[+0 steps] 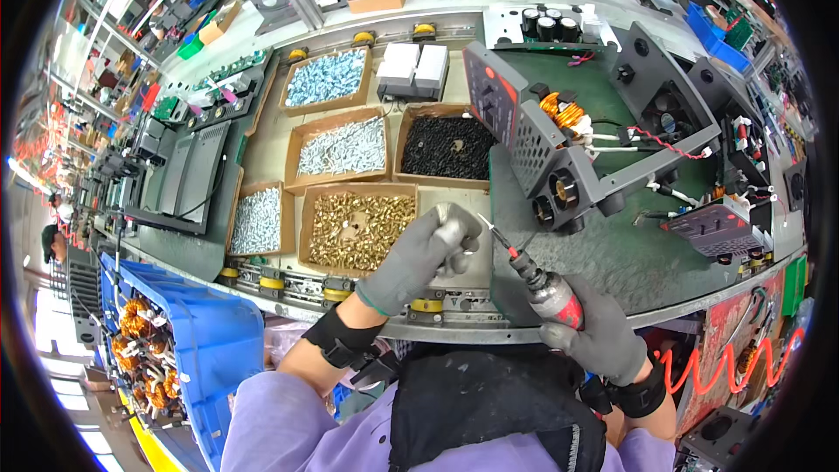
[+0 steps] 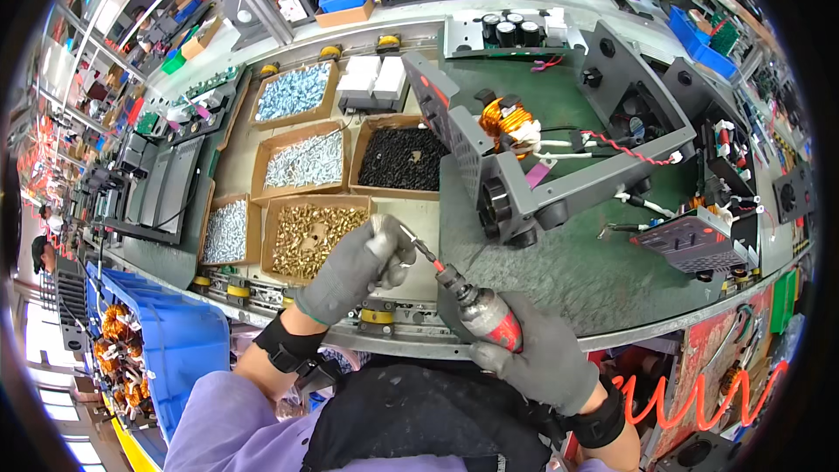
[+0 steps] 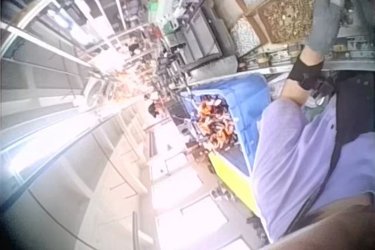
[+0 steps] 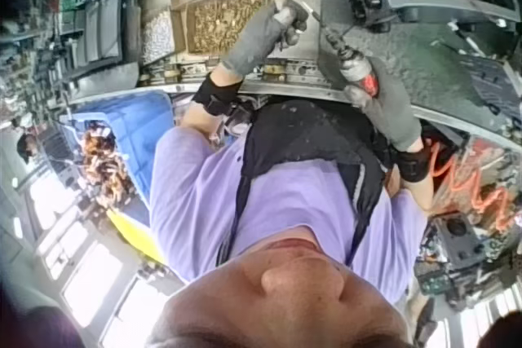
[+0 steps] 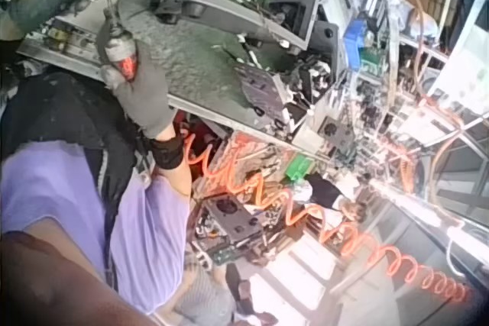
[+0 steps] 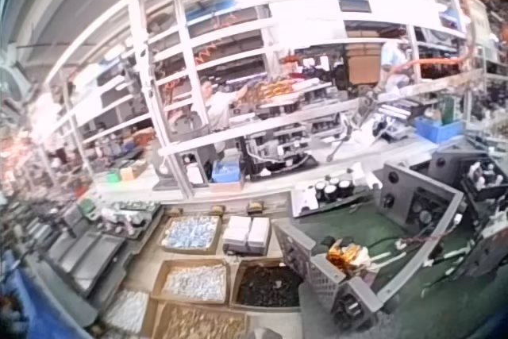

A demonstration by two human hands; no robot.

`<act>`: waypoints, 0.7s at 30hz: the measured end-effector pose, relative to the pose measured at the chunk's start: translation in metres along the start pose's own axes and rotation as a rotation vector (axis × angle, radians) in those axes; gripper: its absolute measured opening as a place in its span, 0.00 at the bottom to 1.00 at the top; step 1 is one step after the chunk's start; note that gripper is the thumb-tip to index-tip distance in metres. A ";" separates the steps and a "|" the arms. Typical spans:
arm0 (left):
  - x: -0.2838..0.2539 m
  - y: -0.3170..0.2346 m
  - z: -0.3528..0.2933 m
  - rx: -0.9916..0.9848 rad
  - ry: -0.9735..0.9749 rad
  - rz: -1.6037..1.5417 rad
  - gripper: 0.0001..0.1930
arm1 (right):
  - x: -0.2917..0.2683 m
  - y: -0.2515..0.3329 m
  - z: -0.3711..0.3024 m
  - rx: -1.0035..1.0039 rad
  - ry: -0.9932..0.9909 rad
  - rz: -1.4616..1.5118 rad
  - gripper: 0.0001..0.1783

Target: Assembling and securing components inside a solar inverter housing using a power screwdriver.

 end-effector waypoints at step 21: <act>0.153 -0.105 -0.002 0.490 0.584 1.664 0.18 | -0.142 -0.077 -0.125 0.149 -0.894 0.623 0.43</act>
Point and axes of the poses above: each hand's wrist, its own z-axis towards the middle knuckle, its own x-axis out of the palm, y = z × x, the point moved 10 cm from there along z, towards the middle knuckle, and after that the axes turned 1 degree about -x, right-handed, at the moved point
